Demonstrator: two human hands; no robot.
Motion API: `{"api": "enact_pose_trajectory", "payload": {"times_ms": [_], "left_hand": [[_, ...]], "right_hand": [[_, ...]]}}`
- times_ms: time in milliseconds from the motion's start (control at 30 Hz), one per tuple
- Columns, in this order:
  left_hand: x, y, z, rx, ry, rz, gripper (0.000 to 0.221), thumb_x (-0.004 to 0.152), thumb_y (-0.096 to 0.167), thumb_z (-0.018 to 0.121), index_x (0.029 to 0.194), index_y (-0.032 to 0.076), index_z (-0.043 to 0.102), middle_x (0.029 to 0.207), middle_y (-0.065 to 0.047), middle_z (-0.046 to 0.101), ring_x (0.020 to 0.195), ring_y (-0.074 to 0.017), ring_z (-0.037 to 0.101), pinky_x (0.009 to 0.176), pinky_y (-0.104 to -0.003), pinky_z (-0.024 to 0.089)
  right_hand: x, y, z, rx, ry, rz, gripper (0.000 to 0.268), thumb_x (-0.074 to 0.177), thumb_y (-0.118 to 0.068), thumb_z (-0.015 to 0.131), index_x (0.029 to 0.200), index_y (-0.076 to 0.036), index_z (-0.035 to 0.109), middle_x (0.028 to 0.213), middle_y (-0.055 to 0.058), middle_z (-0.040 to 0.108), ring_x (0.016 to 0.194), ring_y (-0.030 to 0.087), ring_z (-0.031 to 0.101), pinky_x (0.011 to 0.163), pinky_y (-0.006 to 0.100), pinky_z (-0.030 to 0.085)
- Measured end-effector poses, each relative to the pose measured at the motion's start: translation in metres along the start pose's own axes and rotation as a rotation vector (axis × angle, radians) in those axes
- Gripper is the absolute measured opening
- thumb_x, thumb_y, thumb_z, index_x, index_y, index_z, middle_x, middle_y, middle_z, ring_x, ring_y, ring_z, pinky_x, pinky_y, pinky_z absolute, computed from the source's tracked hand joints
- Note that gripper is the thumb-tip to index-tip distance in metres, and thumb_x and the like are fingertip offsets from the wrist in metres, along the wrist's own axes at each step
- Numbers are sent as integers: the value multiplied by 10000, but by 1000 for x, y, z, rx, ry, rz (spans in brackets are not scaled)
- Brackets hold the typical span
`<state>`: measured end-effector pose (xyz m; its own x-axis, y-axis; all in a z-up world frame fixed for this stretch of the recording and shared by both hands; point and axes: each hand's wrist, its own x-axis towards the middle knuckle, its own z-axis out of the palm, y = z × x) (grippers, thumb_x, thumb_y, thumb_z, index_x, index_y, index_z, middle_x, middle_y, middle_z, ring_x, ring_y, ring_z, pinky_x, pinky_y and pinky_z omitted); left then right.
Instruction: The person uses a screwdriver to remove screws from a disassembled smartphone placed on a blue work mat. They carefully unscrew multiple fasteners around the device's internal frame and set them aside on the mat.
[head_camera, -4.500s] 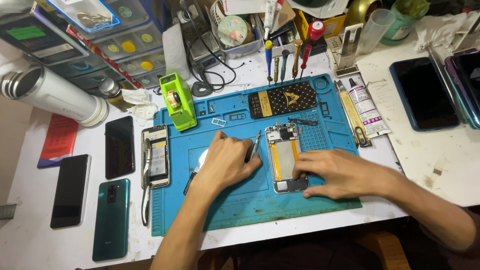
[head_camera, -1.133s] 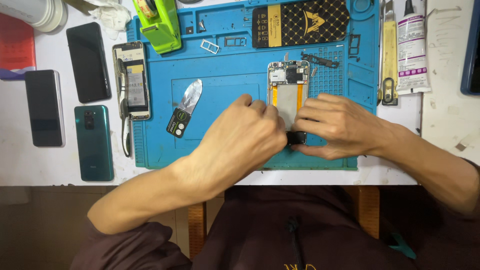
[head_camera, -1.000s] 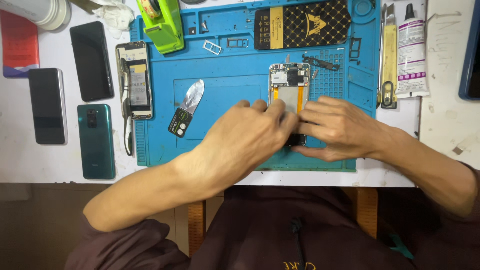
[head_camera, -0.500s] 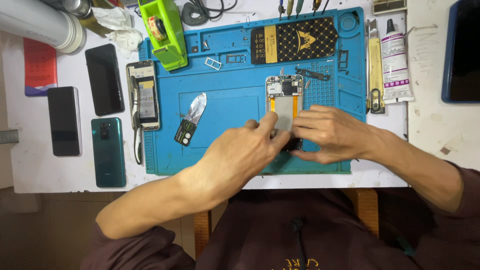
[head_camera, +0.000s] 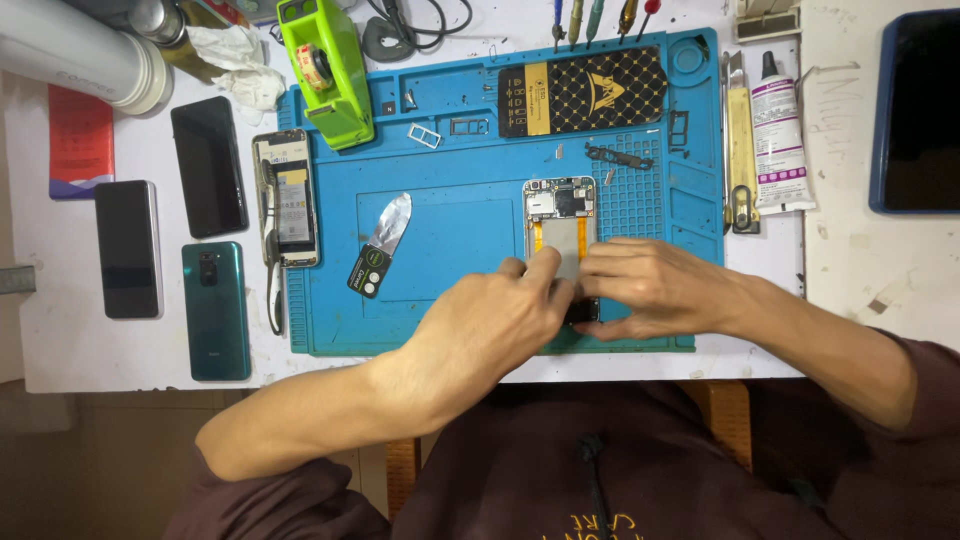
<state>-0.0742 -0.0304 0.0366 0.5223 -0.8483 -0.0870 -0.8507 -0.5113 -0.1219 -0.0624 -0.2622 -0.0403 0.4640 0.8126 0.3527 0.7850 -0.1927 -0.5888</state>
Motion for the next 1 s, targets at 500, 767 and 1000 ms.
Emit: {"api": "enact_pose_trajectory", "payload": {"times_ms": [500, 767, 1000], "left_hand": [[0, -8, 9, 26, 4, -80, 177, 802, -15, 658, 890, 124, 725, 811, -77, 583, 566, -194, 600, 348, -339, 488], [1, -11, -2, 92, -1, -95, 296, 722, 16, 745, 958, 147, 623, 1037, -76, 507, 735, -180, 596, 359, -282, 507], [-2, -7, -5, -29, 78, -33, 279, 823, 12, 699, 1074, 82, 598, 888, -77, 572, 587, -200, 610, 339, -346, 501]], "right_hand": [[15, -4, -5, -31, 64, -7, 246, 925, -182, 758, 898, -9, 584, 844, 94, 564, 732, 274, 527, 662, 389, 465], [12, -2, -1, -86, 73, -18, 267, 905, -216, 780, 992, -6, 640, 848, 87, 582, 732, 266, 540, 674, 380, 487], [8, 3, 0, -151, 62, -31, 319, 912, -264, 784, 845, -21, 588, 847, 95, 559, 725, 280, 530, 655, 405, 476]]}}
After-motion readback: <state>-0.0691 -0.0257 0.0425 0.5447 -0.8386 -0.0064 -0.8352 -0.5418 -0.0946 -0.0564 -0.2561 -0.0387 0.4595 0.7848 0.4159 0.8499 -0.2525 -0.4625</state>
